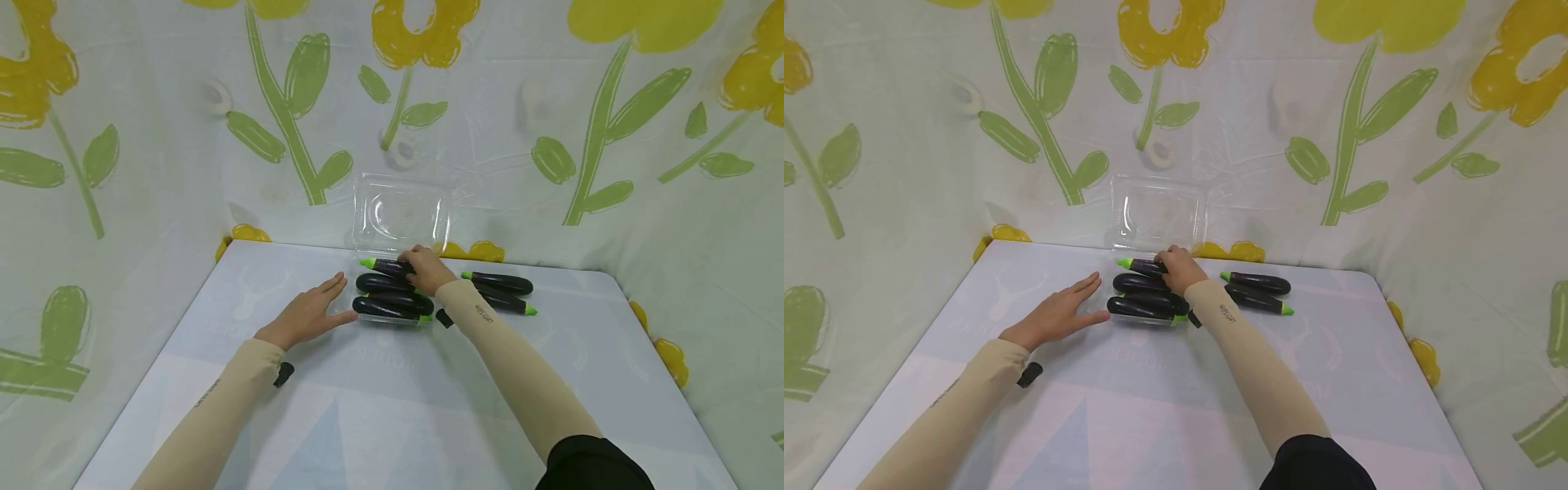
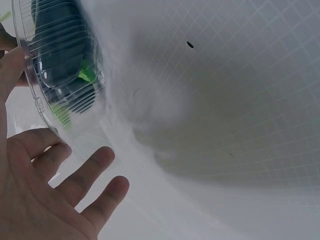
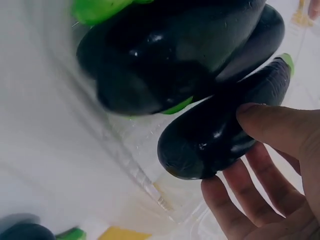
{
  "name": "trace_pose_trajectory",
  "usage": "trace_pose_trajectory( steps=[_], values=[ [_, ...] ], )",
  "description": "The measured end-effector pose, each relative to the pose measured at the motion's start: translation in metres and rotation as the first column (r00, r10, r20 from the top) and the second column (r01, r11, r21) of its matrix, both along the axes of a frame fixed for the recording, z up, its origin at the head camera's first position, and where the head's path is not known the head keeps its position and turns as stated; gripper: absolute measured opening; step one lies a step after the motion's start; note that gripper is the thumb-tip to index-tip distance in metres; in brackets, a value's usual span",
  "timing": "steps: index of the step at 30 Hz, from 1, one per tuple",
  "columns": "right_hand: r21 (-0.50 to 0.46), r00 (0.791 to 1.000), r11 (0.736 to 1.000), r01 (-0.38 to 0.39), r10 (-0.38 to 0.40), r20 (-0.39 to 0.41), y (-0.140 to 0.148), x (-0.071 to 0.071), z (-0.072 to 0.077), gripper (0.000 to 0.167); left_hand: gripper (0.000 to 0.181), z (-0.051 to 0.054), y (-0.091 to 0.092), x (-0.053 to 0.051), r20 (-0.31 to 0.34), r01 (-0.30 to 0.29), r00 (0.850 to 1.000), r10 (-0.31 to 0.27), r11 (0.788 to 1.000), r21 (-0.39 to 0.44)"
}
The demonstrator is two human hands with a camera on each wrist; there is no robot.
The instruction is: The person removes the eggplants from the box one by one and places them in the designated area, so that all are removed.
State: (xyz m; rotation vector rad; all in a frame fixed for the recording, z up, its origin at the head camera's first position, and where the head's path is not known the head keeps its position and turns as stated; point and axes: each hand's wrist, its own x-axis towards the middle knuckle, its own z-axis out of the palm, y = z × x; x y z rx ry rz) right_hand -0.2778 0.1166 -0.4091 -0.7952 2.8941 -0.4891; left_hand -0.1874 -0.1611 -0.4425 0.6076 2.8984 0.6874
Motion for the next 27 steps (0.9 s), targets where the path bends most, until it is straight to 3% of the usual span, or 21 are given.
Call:
trace_pose_trajectory(
  steps=[14, 19, 27],
  values=[
    [-0.033, 0.992, 0.996, -0.081, 0.083, 0.093, 0.013, 0.007, 0.013, 0.042, 0.091, 0.002, 0.0, 0.001, 0.005, -0.004, 1.0, 0.004, 1.0, -0.009],
    [-0.043, 0.99, 0.997, -0.068, 0.073, 0.124, 0.014, 0.008, 0.011, 0.043, 0.09, 0.002, 0.0, 0.001, 0.009, -0.011, 1.0, 0.012, 1.0, -0.014],
    [-0.007, 0.996, 0.999, -0.045, 0.045, 0.082, 0.015, 0.011, 0.008, 0.051, 0.091, 0.001, 0.001, 0.002, 0.007, -0.003, 1.0, 0.003, 1.0, -0.006]
  ],
)
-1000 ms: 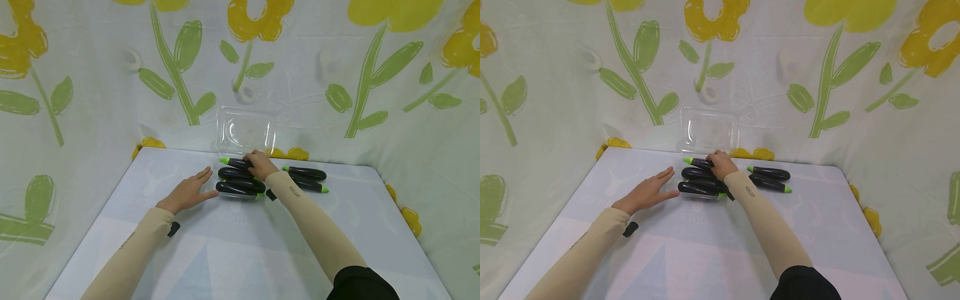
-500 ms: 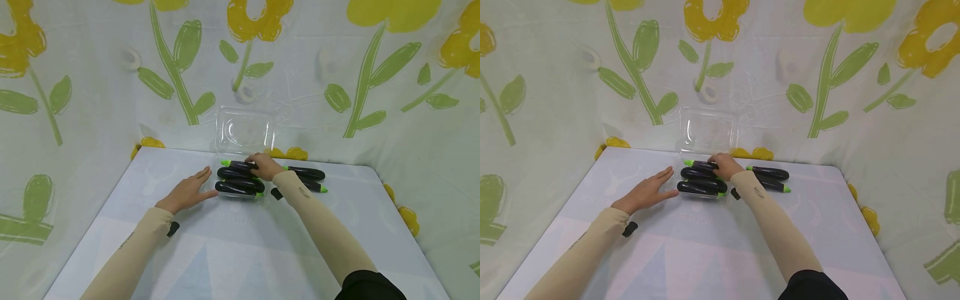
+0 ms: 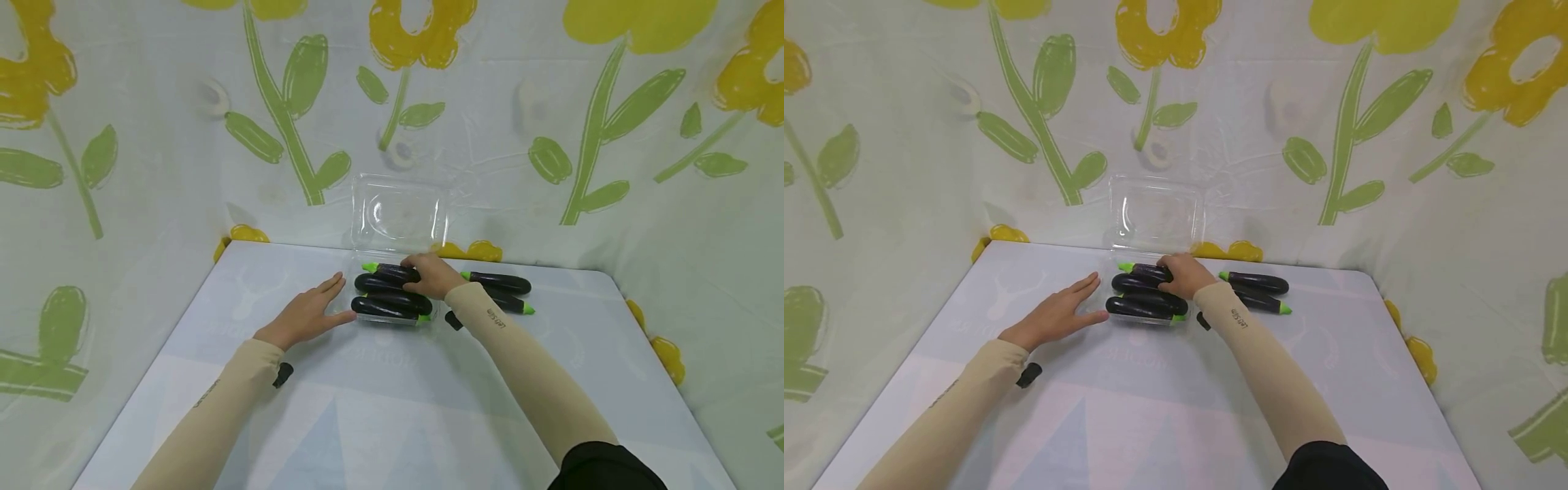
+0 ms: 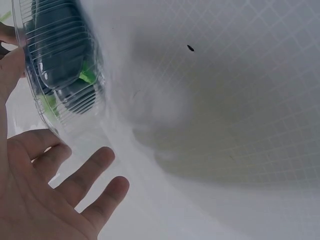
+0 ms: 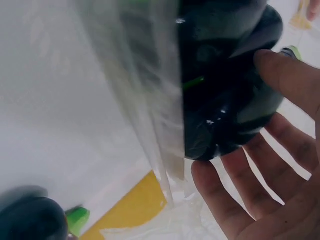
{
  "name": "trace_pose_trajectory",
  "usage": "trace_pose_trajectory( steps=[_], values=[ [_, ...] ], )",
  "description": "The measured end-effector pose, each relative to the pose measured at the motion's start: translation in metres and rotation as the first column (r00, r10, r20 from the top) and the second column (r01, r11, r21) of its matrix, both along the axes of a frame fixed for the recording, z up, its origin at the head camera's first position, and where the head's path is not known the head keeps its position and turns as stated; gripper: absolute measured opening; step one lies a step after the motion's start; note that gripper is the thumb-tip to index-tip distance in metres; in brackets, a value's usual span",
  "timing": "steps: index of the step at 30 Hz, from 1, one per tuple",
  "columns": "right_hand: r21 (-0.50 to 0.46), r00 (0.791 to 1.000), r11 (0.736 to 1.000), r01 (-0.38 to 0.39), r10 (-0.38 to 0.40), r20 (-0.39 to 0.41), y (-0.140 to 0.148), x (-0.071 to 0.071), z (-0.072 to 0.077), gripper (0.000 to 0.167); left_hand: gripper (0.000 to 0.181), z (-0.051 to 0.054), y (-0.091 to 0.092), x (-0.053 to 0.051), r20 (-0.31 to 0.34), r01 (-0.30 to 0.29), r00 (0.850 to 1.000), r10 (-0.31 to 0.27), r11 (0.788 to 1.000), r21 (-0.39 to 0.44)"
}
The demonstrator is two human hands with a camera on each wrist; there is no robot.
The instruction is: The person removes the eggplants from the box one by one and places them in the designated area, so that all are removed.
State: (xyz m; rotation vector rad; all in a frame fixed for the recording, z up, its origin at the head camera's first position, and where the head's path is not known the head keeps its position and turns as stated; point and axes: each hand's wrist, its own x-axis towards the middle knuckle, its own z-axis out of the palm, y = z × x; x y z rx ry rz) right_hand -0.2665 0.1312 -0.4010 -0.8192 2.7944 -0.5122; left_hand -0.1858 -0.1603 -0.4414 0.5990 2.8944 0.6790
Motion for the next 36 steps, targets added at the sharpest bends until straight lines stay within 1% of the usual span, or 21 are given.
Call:
trace_pose_trajectory(
  steps=[8, 14, 20, 24, 30, 36],
  values=[
    [0.036, 0.999, 0.999, 0.003, -0.002, -0.035, -0.001, 0.0, -0.002, 0.049, 0.091, -0.001, 0.0, -0.001, -0.008, 0.002, 1.0, -0.002, 1.0, 0.0],
    [0.036, 0.999, 0.999, 0.008, -0.007, -0.036, 0.001, -0.001, -0.004, 0.048, 0.091, 0.001, 0.002, 0.0, 0.0, -0.001, 1.0, 0.001, 1.0, -0.003],
    [-0.014, 0.998, 1.0, 0.028, -0.029, -0.051, 0.004, -0.001, -0.004, 0.047, 0.09, 0.002, 0.002, 0.0, -0.003, -0.005, 1.0, 0.005, 1.0, -0.005],
    [-0.044, 0.997, 0.997, 0.058, -0.06, -0.054, 0.006, 0.001, -0.001, 0.048, 0.091, 0.001, 0.001, 0.0, -0.001, -0.004, 1.0, 0.004, 1.0, -0.007],
    [-0.081, 0.996, 0.995, 0.062, -0.066, -0.054, 0.007, 0.003, 0.004, 0.049, 0.091, 0.0, 0.0, 0.0, 0.003, -0.007, 1.0, 0.007, 1.0, -0.009],
    [-0.121, 0.994, 0.989, 0.088, -0.095, -0.055, 0.008, 0.009, 0.009, 0.05, 0.091, -0.001, 0.001, -0.001, -0.002, -0.007, 1.0, 0.007, 1.0, -0.018]
  ],
)
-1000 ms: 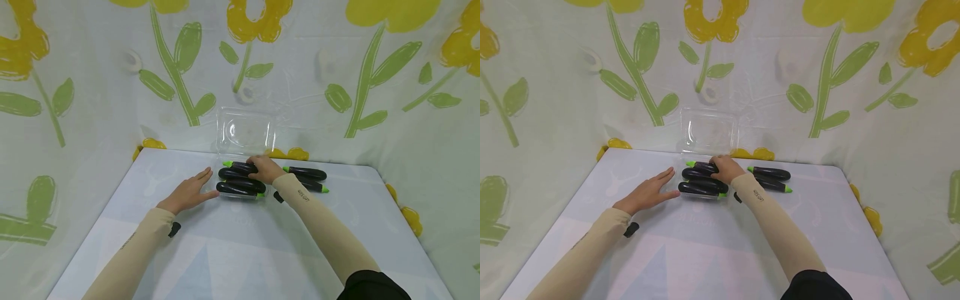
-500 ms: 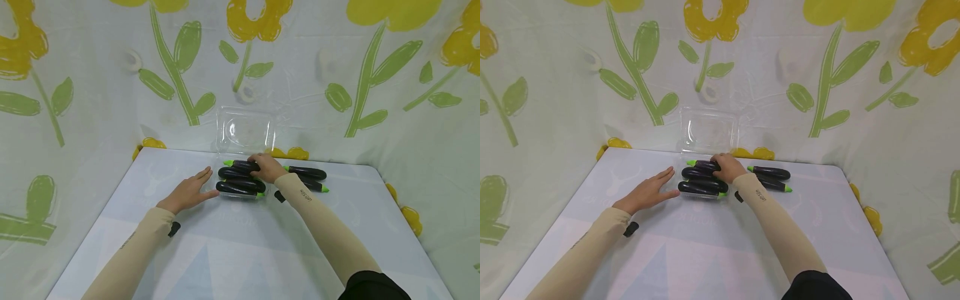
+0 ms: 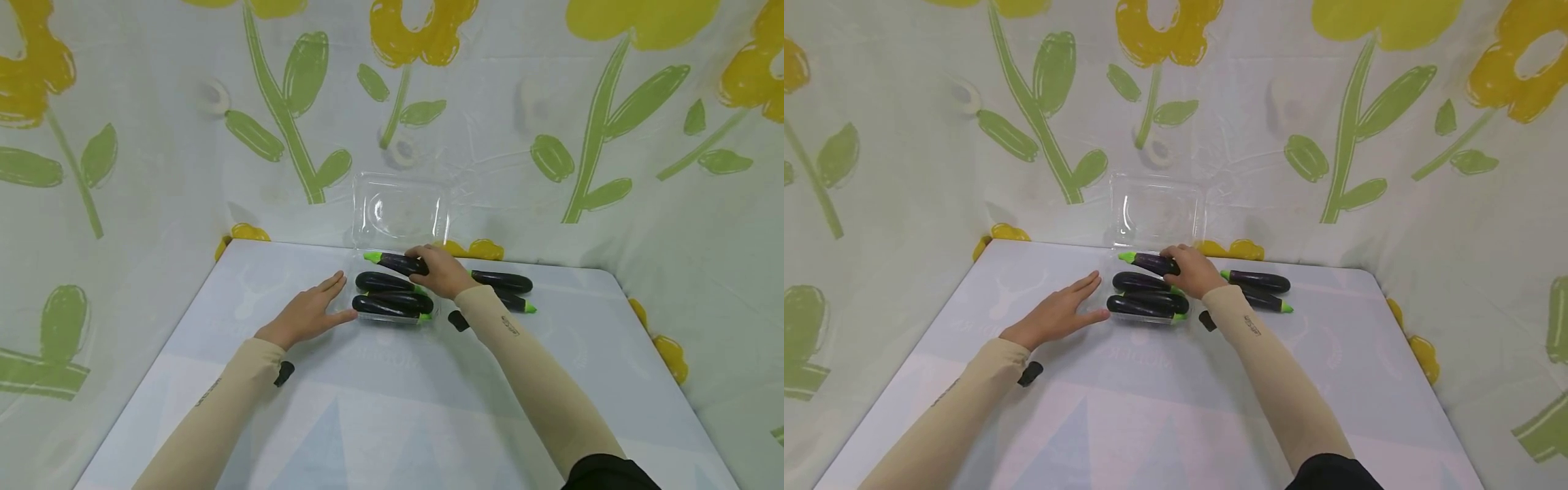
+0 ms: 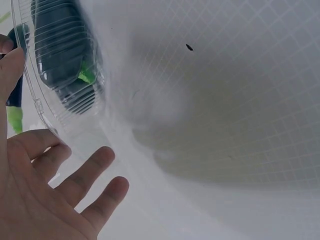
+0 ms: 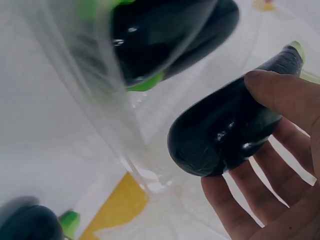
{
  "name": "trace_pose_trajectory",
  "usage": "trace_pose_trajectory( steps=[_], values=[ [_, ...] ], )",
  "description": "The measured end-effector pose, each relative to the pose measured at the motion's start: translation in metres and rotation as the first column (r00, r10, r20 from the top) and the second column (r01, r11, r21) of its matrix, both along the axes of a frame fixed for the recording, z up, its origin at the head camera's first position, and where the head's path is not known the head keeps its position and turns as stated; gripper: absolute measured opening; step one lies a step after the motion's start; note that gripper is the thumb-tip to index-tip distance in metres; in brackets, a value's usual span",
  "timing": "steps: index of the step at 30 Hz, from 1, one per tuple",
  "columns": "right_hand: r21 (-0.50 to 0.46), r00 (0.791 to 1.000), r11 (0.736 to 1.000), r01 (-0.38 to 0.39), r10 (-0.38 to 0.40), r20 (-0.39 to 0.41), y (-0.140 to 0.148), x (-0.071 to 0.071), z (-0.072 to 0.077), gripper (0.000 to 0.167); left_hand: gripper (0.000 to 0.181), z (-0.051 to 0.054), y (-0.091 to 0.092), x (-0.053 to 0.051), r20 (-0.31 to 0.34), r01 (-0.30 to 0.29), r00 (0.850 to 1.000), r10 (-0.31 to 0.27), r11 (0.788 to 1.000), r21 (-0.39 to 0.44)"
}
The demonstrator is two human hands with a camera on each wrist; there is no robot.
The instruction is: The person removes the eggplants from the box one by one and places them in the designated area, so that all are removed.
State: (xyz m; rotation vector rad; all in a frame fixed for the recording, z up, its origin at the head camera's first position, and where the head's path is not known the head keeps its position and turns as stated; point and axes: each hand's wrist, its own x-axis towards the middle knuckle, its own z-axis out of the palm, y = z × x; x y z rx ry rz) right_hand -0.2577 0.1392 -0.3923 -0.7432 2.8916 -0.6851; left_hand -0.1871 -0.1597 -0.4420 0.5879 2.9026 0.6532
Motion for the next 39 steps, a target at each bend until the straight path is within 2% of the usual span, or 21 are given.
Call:
trace_pose_trajectory(
  steps=[6, 13, 24, 39],
  values=[
    [-0.014, 0.999, 1.0, 0.021, -0.022, -0.027, 0.003, 0.008, 0.009, 0.051, 0.092, 0.001, 0.0, 0.0, 0.004, -0.003, 1.0, 0.003, 1.0, -0.002],
    [-0.034, 0.997, 0.999, -0.003, 0.0, -0.073, 0.009, 0.02, 0.019, 0.052, 0.092, 0.0, -0.001, -0.001, 0.004, -0.001, 1.0, 0.001, 1.0, -0.007],
    [-0.065, 0.988, 0.997, -0.029, 0.019, -0.153, 0.023, 0.035, 0.024, 0.052, 0.092, 0.0, 0.0, -0.001, 0.002, 0.003, 1.0, -0.003, 1.0, -0.003],
    [-0.078, 0.98, 0.997, 0.03, -0.045, -0.194, 0.05, 0.045, 0.024, 0.054, 0.093, 0.001, -0.001, 0.0, 0.006, 0.001, 1.0, -0.001, 1.0, 0.0]
  ],
)
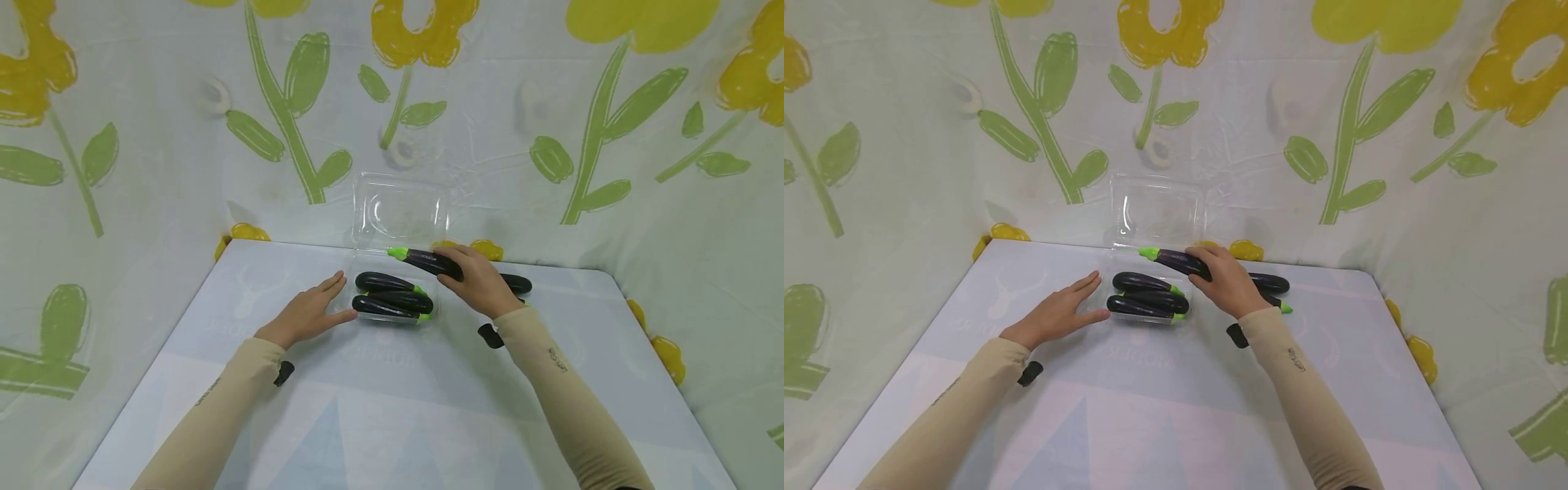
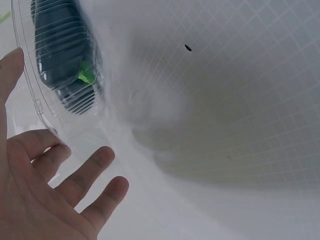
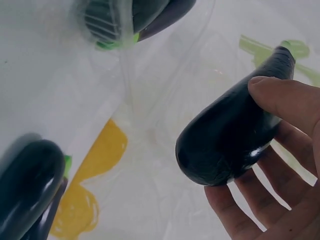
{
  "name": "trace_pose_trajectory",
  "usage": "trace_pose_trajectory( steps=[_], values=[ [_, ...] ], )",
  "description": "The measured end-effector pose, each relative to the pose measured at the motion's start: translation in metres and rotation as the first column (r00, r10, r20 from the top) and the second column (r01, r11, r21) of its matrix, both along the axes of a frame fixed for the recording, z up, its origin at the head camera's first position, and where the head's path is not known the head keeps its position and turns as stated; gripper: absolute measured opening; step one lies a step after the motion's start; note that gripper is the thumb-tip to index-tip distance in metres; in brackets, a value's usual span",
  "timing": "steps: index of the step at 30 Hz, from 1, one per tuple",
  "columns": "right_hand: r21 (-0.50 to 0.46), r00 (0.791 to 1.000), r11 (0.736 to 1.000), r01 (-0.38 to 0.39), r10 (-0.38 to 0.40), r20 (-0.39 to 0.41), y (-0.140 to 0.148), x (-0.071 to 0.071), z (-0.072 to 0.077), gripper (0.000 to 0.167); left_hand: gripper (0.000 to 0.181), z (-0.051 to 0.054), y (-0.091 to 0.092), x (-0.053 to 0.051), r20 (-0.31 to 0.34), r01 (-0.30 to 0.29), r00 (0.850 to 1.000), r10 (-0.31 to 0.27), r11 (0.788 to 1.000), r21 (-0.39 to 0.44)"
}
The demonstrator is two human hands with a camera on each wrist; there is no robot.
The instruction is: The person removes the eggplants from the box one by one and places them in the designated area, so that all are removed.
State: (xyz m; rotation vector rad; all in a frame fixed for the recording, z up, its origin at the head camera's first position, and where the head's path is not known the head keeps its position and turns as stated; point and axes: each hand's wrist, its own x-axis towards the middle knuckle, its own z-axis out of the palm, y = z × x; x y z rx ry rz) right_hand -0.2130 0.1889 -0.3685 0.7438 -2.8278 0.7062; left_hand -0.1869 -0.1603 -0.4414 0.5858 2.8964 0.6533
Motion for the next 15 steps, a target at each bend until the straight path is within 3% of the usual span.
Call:
trace_pose_trajectory(
  steps=[15],
  values=[
    [-0.015, 0.998, 0.999, 0.05, -0.051, -0.034, 0.036, 0.01, 0.001, 0.054, 0.092, -0.004, -0.002, -0.002, 0.001, 0.004, 1.0, -0.004, 1.0, 0.005]
  ],
)
